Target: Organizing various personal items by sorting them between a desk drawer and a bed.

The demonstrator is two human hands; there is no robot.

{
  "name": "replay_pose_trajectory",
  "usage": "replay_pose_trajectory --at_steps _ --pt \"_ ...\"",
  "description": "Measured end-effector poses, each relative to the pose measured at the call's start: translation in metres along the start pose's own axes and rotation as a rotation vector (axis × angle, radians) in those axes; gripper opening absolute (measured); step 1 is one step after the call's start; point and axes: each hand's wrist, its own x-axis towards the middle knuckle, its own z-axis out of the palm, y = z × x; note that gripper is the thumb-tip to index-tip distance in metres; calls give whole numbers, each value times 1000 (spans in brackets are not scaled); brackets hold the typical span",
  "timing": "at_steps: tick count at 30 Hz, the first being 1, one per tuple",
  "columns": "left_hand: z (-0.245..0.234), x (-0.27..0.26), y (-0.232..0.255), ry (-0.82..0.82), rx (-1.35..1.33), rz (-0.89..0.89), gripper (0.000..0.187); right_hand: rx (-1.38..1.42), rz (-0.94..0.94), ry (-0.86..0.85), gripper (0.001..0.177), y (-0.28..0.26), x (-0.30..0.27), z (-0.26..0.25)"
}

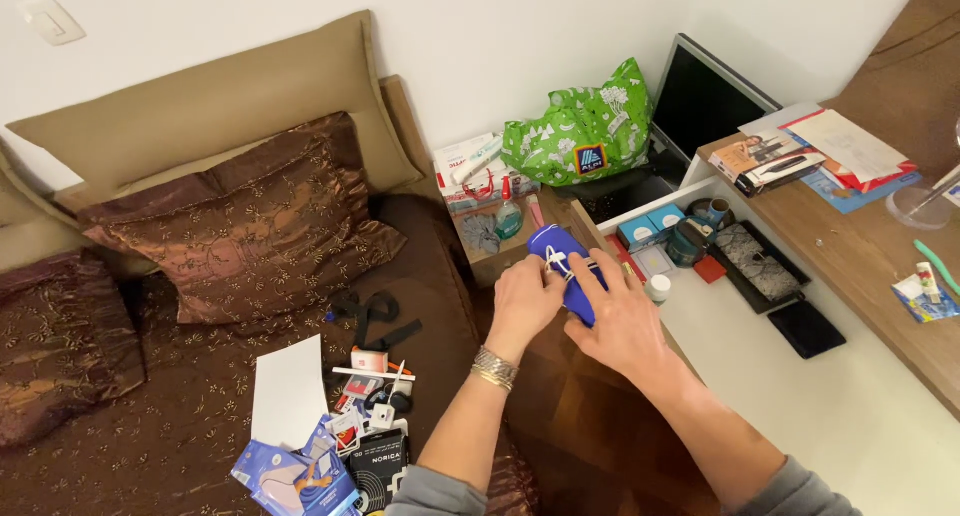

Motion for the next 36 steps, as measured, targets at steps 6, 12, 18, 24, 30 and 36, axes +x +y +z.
replay_pose_trajectory --at_steps 6,12,18,24,30,36 --pt "40 -6 -19 382 336 299 11 50 64 43 93 8 1 20" --pt "68 -4 -44 543 622 369 9 277 209 16 86 44 10 28" --pt "73 -12 -60 577 367 415 10 935 610 47 77 40 -7 22" --pt "115 -2 -40 617 181 386 17 1329 710 166 77 18 -11 -24" --pt "170 -10 -6 379 -237 203 43 1387 828 210 87 66 -25 -12" --pt "201 -14 47 10 -540 -73 53 1394 1108 256 98 131 -58 -14"
